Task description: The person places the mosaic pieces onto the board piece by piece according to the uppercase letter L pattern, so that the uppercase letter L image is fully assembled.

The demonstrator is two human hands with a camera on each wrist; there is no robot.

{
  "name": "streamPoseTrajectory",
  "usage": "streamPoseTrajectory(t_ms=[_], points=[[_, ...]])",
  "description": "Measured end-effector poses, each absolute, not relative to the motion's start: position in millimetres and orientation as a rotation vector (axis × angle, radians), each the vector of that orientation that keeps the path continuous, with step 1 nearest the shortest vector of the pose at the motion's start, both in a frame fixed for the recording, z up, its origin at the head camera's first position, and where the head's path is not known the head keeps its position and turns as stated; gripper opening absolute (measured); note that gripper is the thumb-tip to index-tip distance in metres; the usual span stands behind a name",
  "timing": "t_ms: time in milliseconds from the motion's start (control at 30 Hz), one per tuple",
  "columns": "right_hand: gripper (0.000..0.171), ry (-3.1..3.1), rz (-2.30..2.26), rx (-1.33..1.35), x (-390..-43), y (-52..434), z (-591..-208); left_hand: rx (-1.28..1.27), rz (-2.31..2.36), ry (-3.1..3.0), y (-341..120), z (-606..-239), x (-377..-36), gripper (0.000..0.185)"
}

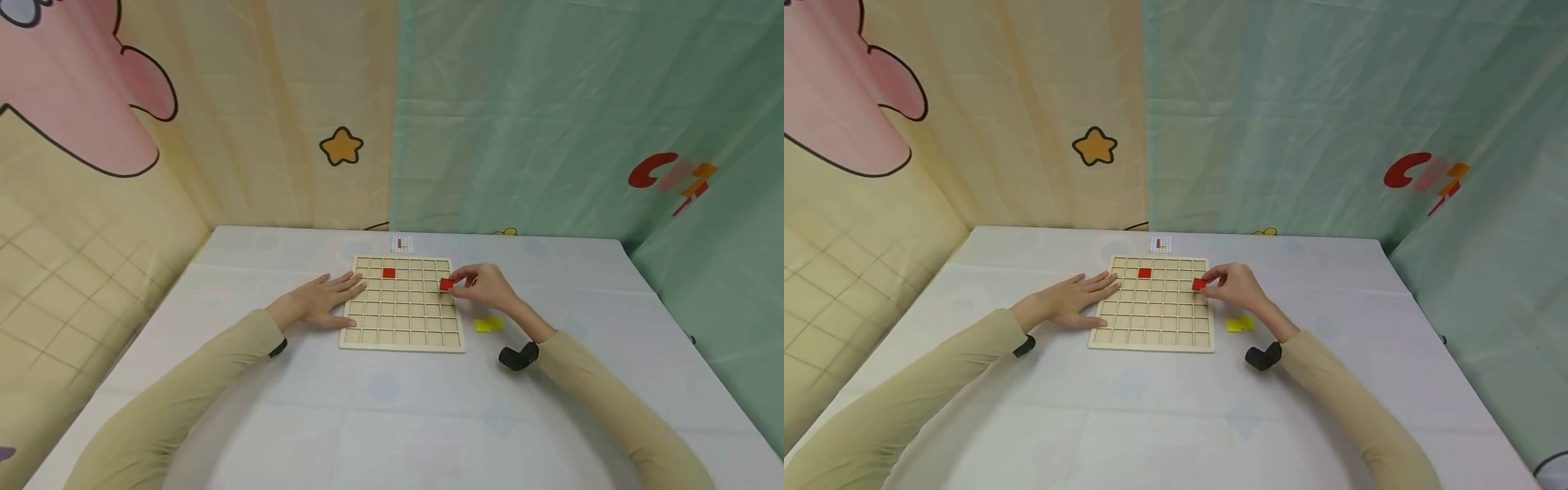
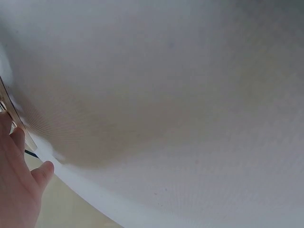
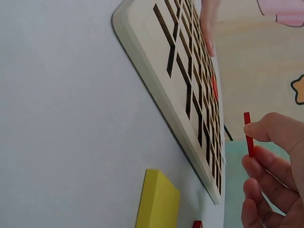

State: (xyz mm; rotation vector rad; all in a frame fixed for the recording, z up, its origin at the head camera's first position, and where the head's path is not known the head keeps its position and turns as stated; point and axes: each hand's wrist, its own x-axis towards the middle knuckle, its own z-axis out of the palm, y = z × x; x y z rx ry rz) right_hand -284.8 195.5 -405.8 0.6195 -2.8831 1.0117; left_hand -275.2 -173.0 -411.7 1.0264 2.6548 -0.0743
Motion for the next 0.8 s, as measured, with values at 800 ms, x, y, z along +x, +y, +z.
streamPoseTrajectory(t_ms=[800], points=[[0.031, -2.9, 1.047, 0.667, -309, 127, -410, 1.012, -0.062, 2.656, -173, -413, -276, 0.087]])
